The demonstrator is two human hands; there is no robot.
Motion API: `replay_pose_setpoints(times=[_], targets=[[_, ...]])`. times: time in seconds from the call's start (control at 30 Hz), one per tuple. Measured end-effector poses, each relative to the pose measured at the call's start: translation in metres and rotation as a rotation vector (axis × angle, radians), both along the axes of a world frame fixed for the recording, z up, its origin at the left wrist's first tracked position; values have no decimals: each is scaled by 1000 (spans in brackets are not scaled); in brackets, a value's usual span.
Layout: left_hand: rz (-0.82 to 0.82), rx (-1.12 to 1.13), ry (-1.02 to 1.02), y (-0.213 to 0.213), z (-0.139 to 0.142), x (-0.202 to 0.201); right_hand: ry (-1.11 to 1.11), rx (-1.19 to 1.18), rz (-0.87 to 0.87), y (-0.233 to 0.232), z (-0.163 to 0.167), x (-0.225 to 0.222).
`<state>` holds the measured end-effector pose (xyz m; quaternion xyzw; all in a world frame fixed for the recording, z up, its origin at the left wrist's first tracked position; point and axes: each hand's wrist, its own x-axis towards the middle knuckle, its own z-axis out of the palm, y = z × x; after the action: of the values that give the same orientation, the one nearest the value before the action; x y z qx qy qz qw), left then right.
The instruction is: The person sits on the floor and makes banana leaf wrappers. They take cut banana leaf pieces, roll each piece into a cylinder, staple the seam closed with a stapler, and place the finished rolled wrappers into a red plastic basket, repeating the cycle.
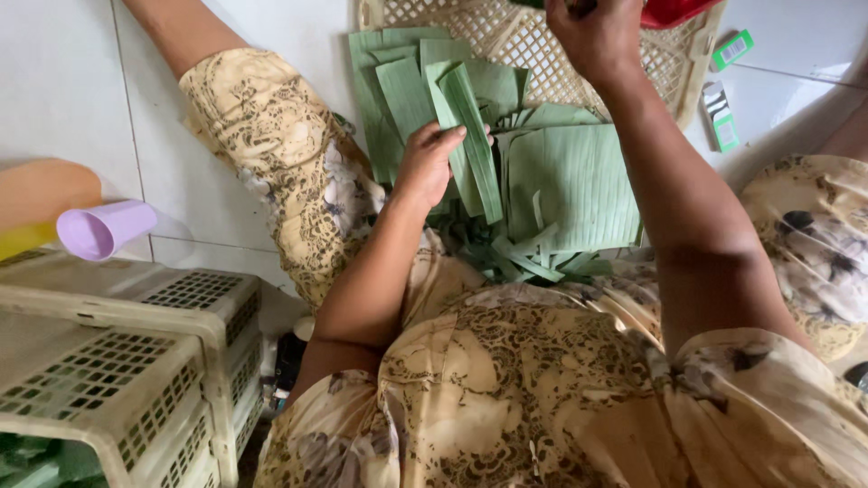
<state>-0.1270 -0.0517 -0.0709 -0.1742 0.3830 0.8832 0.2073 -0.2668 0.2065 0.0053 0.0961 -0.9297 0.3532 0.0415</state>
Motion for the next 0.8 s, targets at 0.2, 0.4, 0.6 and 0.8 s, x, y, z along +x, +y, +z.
replay_pose_setpoints(times=[0.2,0.4,0.6,0.8], targets=[[81,53,-1,9,-23,-1,-475,-718,203,-10,33,130],[-101,152,-130,20,31,19,-410,-448,121,-19,44,170],[-204,21,-35,31,79,33,63,-59,125,-8,81,214],[-262,-6,22,49,81,43,467,133,267,0,100,242]])
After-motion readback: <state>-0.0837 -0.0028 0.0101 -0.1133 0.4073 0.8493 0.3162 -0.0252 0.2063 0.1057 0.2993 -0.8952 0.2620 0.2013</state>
